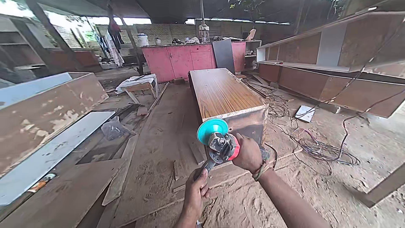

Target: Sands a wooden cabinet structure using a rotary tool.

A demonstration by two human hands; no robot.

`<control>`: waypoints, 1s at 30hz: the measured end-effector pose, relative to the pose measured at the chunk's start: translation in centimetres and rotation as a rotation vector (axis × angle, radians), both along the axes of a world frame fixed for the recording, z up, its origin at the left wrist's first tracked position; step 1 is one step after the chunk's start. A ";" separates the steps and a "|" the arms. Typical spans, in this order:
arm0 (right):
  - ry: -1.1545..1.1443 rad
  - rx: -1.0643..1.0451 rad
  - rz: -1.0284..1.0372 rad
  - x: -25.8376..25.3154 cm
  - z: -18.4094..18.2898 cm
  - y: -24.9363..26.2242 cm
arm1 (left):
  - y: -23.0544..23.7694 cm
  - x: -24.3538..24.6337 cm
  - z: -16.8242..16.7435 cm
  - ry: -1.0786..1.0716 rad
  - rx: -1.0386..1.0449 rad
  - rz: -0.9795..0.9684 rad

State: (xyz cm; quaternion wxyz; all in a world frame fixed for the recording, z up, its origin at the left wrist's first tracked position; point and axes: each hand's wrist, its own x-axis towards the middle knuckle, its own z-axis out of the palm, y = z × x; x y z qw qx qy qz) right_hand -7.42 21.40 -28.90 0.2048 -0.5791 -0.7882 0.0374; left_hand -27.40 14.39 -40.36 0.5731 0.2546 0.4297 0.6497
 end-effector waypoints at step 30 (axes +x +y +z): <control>0.243 0.116 -0.111 6.7 0.6 2.7 | 3.5 5.2 4.8 0.183 0.045 -0.099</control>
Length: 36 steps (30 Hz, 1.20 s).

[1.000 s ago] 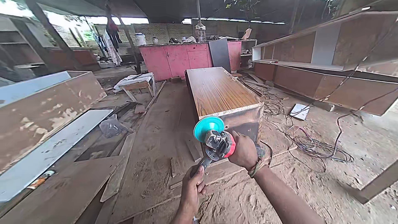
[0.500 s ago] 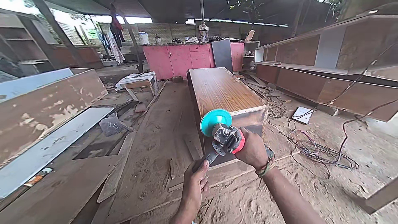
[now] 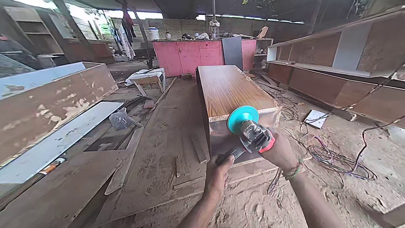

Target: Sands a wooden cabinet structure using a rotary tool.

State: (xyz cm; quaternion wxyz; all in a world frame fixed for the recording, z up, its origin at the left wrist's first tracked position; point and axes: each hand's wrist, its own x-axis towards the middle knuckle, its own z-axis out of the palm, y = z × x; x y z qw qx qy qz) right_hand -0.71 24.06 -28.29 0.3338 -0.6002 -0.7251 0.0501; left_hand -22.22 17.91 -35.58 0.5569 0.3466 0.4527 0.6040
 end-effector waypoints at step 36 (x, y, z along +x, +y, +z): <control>-0.044 -0.207 -0.006 -4.2 3.2 -1.5 | -1.2 -3.4 1.9 0.007 0.123 0.128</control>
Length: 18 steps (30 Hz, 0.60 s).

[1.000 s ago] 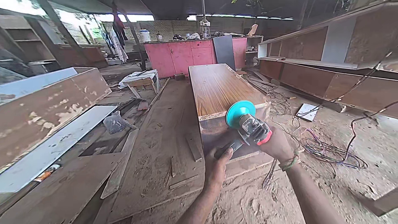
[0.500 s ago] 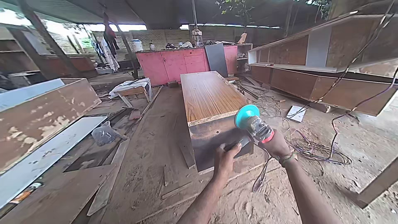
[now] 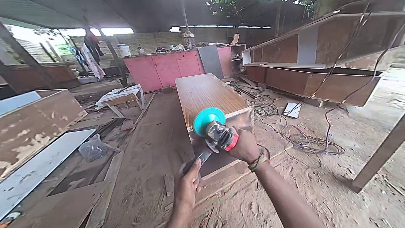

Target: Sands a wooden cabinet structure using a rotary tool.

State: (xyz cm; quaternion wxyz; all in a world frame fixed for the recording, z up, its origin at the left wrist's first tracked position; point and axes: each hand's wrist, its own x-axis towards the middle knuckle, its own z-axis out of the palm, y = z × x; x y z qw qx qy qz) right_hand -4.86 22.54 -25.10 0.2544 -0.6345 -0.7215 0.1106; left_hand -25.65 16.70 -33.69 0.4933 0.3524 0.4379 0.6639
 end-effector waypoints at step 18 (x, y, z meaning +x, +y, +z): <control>-0.280 0.040 0.151 -4.2 -4.0 -1.8 | -2.6 -3.1 -8.8 -0.263 -0.119 -0.095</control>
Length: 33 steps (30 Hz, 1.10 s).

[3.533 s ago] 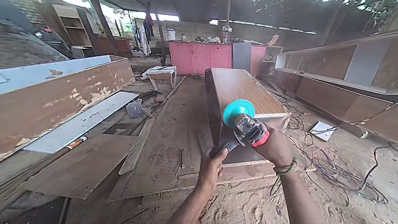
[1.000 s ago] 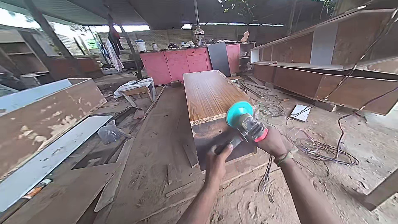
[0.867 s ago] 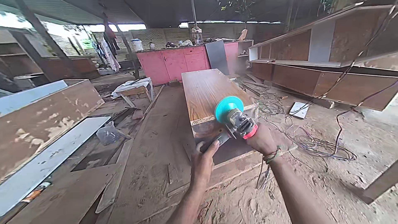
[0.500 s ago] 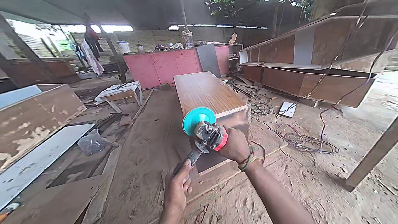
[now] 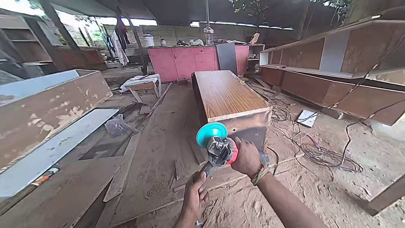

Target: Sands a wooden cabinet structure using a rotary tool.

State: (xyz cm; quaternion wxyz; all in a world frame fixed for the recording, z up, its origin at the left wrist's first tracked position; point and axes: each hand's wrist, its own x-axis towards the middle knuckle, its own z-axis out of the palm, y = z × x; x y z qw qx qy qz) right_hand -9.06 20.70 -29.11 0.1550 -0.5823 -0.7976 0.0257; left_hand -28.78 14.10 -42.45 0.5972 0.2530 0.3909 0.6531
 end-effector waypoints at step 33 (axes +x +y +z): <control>0.311 0.084 -0.152 10.7 1.3 3.9 | 4.9 8.6 7.0 0.247 0.002 -0.072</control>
